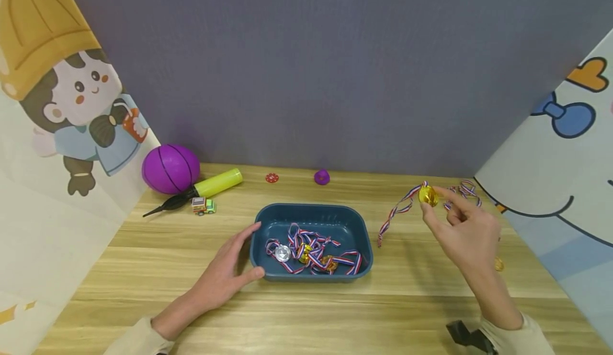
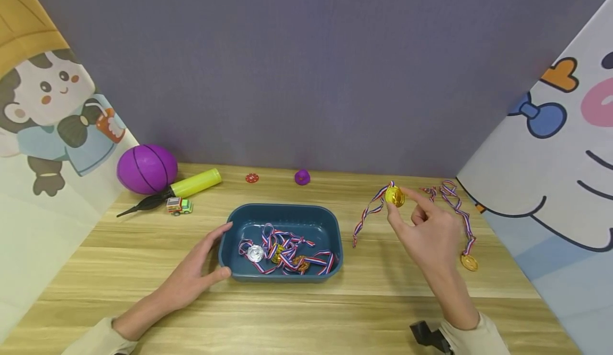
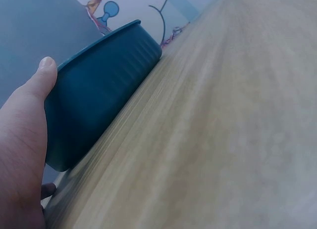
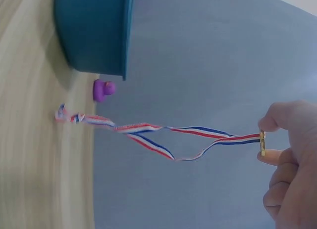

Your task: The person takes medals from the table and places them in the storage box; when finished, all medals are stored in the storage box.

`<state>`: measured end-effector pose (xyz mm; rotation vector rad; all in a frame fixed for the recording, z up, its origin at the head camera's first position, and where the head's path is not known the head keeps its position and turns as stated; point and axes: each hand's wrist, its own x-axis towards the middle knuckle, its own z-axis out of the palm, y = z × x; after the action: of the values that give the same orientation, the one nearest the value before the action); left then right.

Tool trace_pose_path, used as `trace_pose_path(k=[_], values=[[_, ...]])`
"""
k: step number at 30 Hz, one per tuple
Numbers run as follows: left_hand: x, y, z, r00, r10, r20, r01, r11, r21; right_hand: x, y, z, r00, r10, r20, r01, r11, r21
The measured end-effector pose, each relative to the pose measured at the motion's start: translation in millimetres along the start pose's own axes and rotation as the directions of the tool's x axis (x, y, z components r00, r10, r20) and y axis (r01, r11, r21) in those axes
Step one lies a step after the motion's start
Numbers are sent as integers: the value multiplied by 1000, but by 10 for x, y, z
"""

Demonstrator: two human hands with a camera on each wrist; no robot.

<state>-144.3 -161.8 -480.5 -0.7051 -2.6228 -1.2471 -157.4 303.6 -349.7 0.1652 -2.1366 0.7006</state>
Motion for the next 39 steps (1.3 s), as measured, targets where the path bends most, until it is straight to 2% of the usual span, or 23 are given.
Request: trace_pose_path(k=[8, 14, 30, 34, 39], values=[[0, 3, -2, 1000, -2, 3, 2, 1000, -1, 83, -151, 12, 998, -2, -56, 7, 995, 102], [-2, -1, 3, 1000, -6, 0, 6, 1000, 1, 163, -308, -6, 993, -29, -119, 55, 974, 221], [4, 20, -7, 1000, -8, 5, 8, 1000, -9, 156, -631, -94, 986, -100, -134, 144, 915, 377], [5, 14, -7, 1000, -8, 4, 8, 1000, -9, 126, -653, -84, 988, -132, -79, 152, 904, 398], [3, 9, -4, 1000, -3, 0, 3, 1000, -10, 71, -616, 23, 978, -196, 75, 159, 926, 342]])
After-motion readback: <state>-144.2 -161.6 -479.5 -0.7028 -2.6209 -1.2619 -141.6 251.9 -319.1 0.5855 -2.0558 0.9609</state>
